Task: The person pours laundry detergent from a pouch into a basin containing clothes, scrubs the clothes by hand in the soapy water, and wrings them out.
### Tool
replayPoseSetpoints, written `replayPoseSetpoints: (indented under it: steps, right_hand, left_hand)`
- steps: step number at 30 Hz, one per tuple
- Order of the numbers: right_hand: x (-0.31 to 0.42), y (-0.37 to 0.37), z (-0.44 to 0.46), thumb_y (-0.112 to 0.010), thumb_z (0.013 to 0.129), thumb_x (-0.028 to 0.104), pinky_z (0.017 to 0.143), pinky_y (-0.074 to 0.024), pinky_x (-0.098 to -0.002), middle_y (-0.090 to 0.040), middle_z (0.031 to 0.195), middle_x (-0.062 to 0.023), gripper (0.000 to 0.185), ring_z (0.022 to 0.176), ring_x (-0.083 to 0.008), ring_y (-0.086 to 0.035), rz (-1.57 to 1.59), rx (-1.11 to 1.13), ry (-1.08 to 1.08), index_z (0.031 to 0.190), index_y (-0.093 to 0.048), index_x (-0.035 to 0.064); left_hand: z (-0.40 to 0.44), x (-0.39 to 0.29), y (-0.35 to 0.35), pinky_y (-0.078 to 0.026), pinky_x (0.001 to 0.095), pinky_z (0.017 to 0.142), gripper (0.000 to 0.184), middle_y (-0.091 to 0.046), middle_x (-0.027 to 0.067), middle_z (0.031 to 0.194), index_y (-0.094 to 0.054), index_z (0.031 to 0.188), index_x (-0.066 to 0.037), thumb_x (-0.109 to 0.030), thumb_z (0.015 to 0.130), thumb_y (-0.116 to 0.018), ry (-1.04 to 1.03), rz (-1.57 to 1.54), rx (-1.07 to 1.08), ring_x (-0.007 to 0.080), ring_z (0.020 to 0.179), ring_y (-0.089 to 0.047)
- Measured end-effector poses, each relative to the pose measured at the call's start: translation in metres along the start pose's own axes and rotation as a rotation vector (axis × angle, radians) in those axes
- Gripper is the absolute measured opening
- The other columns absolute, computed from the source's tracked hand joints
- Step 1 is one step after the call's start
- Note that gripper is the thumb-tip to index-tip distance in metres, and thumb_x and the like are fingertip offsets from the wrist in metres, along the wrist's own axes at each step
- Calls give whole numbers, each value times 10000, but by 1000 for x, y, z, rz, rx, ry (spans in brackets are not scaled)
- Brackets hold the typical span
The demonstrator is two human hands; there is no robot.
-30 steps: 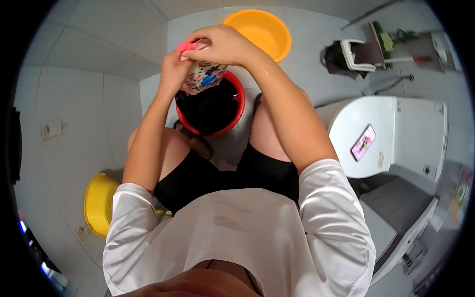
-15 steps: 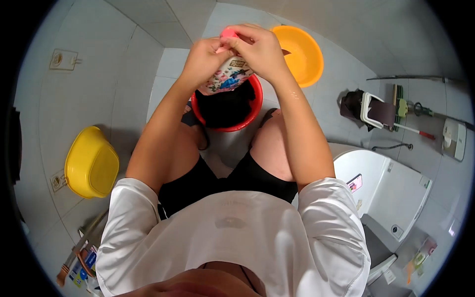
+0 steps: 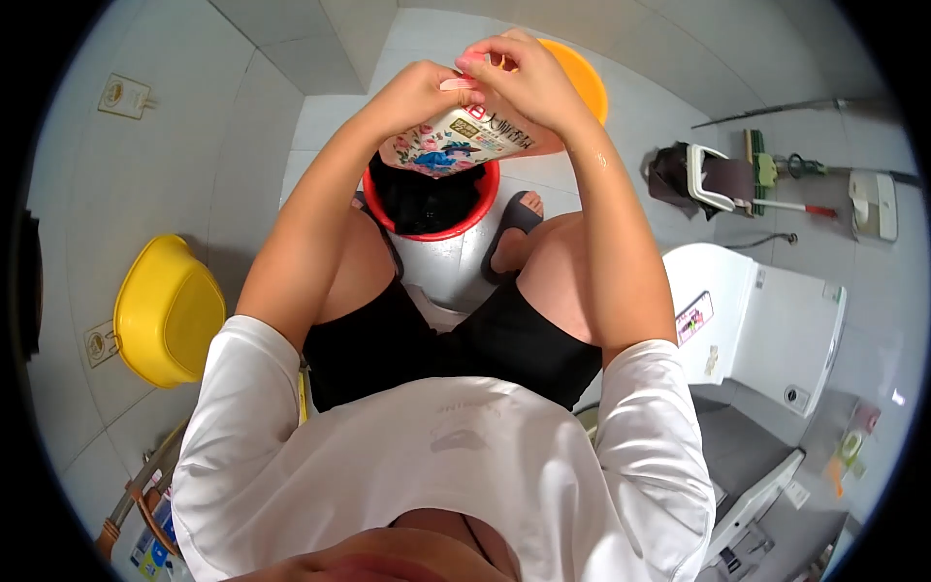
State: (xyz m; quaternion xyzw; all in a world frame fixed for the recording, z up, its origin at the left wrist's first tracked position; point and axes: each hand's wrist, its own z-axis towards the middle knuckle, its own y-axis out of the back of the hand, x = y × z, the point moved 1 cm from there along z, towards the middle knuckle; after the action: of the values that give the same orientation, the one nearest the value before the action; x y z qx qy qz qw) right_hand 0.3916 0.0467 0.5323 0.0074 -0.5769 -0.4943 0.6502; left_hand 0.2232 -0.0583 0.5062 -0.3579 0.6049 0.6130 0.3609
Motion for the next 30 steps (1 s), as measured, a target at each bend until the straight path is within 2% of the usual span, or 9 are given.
replayPoseSetpoints:
  steps: [2,5,7,11,14,18,22,24,30]
  right_hand:
    - [-15,0,-3,-694,924,369,753,-538,-353,-709,936,-100,332,765,-208,-671,29,65,-71,1061,-758,74]
    - [-14,-4,8,-595,892,380,748,-551,-443,-743,856,-155,363,784,-335,-703,-398,156,-268,1002,-753,71]
    - [-27,-8,12,-586,893,363,758,-554,-453,-750,891,-158,349,815,-349,-712,-568,185,-341,1016,-760,87]
    - [-24,-15,32,-562,896,347,805,-563,-461,-760,972,-163,351,909,-361,-725,-825,331,-427,1104,-756,141]
    - [-91,-38,41,-574,887,338,817,-561,-451,-759,981,-163,350,935,-346,-724,-588,403,-364,1152,-738,180]
    - [-67,-18,36,-573,848,244,750,-548,-404,-725,862,-148,367,817,-281,-706,-230,360,-191,1186,-718,249]
    - [-57,-10,17,-545,862,159,644,-484,-316,-638,722,-39,391,664,-146,-589,-1,313,-216,1217,-706,157]
    - [-49,-7,17,-534,877,145,560,-397,-260,-530,646,21,372,605,-64,-488,50,343,-196,1207,-704,163]
    - [-53,-11,26,-522,892,129,521,-332,-250,-464,618,54,292,572,-46,-433,129,336,-119,1136,-682,149]
  left_hand:
    - [6,3,-12,-537,348,702,348,-752,132,827,-792,1001,-57,-384,881,-786,50,109,45,184,734,-691]
    - [15,5,-26,-544,380,719,376,-745,164,835,-797,982,-78,-428,846,-781,80,291,75,243,756,-711]
    - [23,7,-34,-549,436,754,396,-747,175,863,-804,973,-119,-476,803,-774,91,366,53,341,828,-715]
    - [35,5,-26,-559,449,777,420,-752,165,886,-795,989,-130,-501,792,-779,122,521,27,339,859,-722]
    - [56,37,-38,-564,435,816,421,-749,180,881,-803,998,-153,-523,797,-777,235,470,101,355,888,-719]
    - [51,47,-29,-561,395,898,499,-777,99,1042,-814,1070,-191,-586,767,-779,25,249,65,300,992,-725]
    - [42,34,-25,-537,348,919,368,-781,104,865,-824,953,-48,-384,806,-853,-34,-55,169,159,931,-709]
    - [37,26,-18,-536,338,907,392,-779,92,883,-816,972,-45,-401,814,-852,9,-56,202,158,912,-704]
    - [42,41,-14,-555,329,870,390,-765,119,929,-787,1011,21,-306,814,-863,213,-266,275,180,931,-711]
